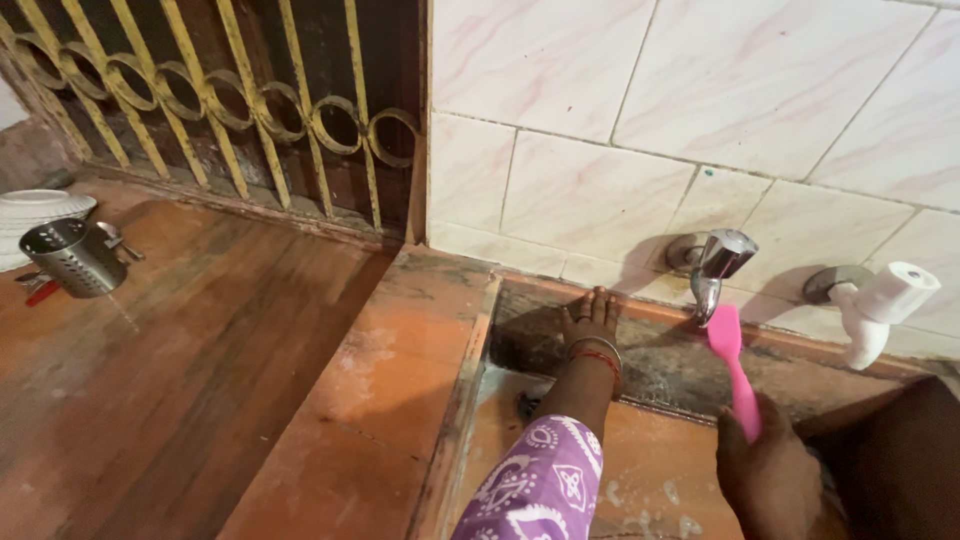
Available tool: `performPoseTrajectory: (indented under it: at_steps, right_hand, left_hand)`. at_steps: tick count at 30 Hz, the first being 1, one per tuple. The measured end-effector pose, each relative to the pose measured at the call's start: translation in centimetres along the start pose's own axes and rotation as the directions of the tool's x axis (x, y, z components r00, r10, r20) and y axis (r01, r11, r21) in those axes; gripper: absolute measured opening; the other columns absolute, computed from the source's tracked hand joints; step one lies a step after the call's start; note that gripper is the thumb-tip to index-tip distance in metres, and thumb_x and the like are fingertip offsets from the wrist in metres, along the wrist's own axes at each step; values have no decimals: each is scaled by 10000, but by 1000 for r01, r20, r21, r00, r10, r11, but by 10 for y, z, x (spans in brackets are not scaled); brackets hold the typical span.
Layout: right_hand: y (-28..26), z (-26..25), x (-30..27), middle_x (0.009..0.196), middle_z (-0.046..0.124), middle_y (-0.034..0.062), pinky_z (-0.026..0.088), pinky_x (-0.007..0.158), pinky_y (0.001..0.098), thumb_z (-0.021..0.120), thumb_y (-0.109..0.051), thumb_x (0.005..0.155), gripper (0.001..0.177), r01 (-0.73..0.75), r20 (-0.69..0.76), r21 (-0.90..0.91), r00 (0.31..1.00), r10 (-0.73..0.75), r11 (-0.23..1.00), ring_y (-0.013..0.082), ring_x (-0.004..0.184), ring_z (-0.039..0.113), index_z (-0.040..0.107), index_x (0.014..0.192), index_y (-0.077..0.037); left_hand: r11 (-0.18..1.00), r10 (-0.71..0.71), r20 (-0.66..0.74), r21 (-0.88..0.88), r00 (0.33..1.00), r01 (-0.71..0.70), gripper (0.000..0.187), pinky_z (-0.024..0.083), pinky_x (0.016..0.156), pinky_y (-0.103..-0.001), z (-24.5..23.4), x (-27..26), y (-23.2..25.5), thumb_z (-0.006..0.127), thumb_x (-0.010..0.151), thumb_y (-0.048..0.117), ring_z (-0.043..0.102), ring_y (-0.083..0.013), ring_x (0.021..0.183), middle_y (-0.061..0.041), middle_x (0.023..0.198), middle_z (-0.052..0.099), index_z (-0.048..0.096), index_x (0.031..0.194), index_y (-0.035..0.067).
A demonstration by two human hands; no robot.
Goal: The person scrubs the interior and rim of a terracotta-colored sink using a pink brush, then rinses the sink and their hands under running water from a metal faucet.
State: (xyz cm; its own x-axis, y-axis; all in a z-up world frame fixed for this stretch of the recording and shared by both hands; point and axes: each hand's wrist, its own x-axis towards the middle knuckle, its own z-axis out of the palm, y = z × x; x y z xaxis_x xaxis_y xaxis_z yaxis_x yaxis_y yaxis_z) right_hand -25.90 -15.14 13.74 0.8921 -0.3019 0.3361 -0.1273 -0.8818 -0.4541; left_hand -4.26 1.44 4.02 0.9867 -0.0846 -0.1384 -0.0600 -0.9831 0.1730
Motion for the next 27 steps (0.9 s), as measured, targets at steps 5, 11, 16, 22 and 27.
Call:
performPoseTrajectory:
  at_steps: [5,11,16,22,27]
  right_hand:
    - [-38,20,-22,1025,732,254,563,802,559,627,-411,928,518,62,72,85,995,-68,994,470,934,709,603,1392,-184]
    - [-44,9,-18,1042,739,239,553,814,565,603,-447,924,559,-7,155,34,988,2,999,473,958,705,556,1438,-232]
    - [-31,1,-6,1049,741,251,545,851,569,619,-485,931,540,-18,104,-22,994,21,1000,478,993,695,595,1400,-220]
    - [-34,7,-17,1036,729,268,543,816,579,625,-440,921,540,38,68,32,997,-40,999,484,962,693,589,1392,-178]
    - [-81,38,-34,944,728,250,532,727,588,607,-370,930,498,-37,104,133,994,23,990,473,849,701,529,1370,-151]
  left_hand:
    - [999,2,-83,51,997,3,924,73,1183,-712,6,8,0,568,997,341,-87,-245,1587,-9,1719,-199,-77,1645,210]
    - [997,50,101,45,994,-55,1008,56,1225,-639,-23,-14,-7,631,947,408,-42,-229,1598,-18,1731,-144,-36,1664,168]
    - [977,-21,1,211,1000,21,1062,83,1232,-617,-52,-33,-56,670,897,492,28,-248,1593,-36,1739,-44,24,1658,128]
    - [963,-121,27,245,992,110,1201,76,1248,-587,-92,-95,-126,745,814,588,44,-266,1594,-52,1741,13,34,1653,104]
    - [988,-78,109,140,991,62,1311,28,1257,-589,-112,-118,-138,749,775,682,-51,-249,1606,-36,1744,-84,-55,1653,132]
